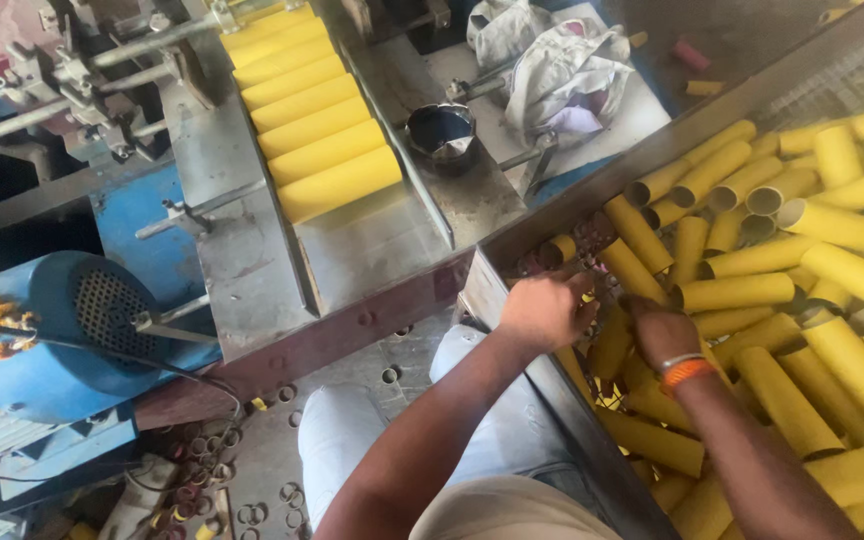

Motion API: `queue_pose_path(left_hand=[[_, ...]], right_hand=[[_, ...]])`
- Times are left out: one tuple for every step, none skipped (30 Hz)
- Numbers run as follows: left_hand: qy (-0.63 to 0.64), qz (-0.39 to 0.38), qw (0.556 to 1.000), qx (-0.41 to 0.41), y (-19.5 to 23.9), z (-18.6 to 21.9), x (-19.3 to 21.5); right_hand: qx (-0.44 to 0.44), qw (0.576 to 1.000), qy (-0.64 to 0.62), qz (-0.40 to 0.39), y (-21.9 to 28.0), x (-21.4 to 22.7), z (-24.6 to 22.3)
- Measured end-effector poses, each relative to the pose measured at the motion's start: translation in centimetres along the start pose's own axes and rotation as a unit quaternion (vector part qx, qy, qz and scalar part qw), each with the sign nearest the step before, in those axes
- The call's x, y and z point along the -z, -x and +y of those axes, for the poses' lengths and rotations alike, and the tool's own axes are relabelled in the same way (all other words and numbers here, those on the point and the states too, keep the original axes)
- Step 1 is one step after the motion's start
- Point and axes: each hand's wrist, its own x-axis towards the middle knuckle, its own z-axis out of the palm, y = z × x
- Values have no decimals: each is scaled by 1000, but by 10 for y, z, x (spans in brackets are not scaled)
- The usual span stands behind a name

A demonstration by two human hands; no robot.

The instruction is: The person repeatedly picks up yellow cylindrical objects from a large bin and places them onto a conveyor belt. The person handles the cylinders one at a time, moving them from the bin to the belt in a continuous loop.

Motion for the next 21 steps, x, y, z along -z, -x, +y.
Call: queue_pose_path(left_hand=[[8, 9, 1000, -7, 0, 1, 3], [34, 11, 999, -7, 1, 3, 7], [57, 16, 998, -7, 1, 4, 15], [81, 22, 996, -6, 2, 5, 24], [101, 38, 994, -15, 6, 5, 34], [121, 55, 991, -25, 10, 5, 45], [140, 70, 987, -34, 16, 5, 57], [106, 116, 986, -56, 22, 8, 67], [69, 161, 981, -78, 26, 9, 79], [31, 206, 973, -100, 31, 10, 90], [6, 221, 970, -97, 37, 10, 98], [-20, 235, 967, -94, 42, 7, 106], [-47, 249, 963, -92, 45, 2, 112], [-82, 238, 965, -68, 47, -6, 118], [-118, 227, 966, -45, 48, -17, 124], [-153, 216, 964, -21, 48, -29, 128], [-182, 206, 961, 6, 49, -43, 132], [-211, 196, 957, 34, 49, -59, 135], [-244, 200, 948, 55, 52, -77, 139], [-276, 203, 936, 76, 56, -96, 143], [-278, 169, 939, 115, 58, -113, 145]], right_hand=[[-4, 1000, -3, 4, 6, 17, -1], [-8, 1000, -7, 7, 11, 36, -4], [-8, 1000, -10, 13, 9, 58, -7], [-46, 998, -11, 35, 6, 89, -5], [-82, 995, -12, 52, 5, 116, -8], [-55, 985, -111, 119, 4, 148, -7], [-4, 975, -144, 172, 0, 178, -10], [-11, 964, -190, 183, 4, 208, -13], [-16, 951, -237, 196, 0, 228, -24], [15, 924, -318, 211, -14, 236, -43], [44, 890, -397, 220, -27, 242, -62], [73, 848, -474, 227, -41, 245, -81], [68, 821, -525, 213, -61, 235, -108], [63, 792, -575, 198, -82, 223, -137], [90, 775, -596, 191, -103, 207, -167], [140, 790, -567, 185, -125, 191, -195], [93, 738, -659, 112, -141, 172, -224], [129, 753, -634, 119, -157, 155, -251], [73, 774, -624, 80, -167, 139, -274], [113, 784, -602, 102, -181, 126, -297], [150, 792, -578, 126, -189, 118, -313]])
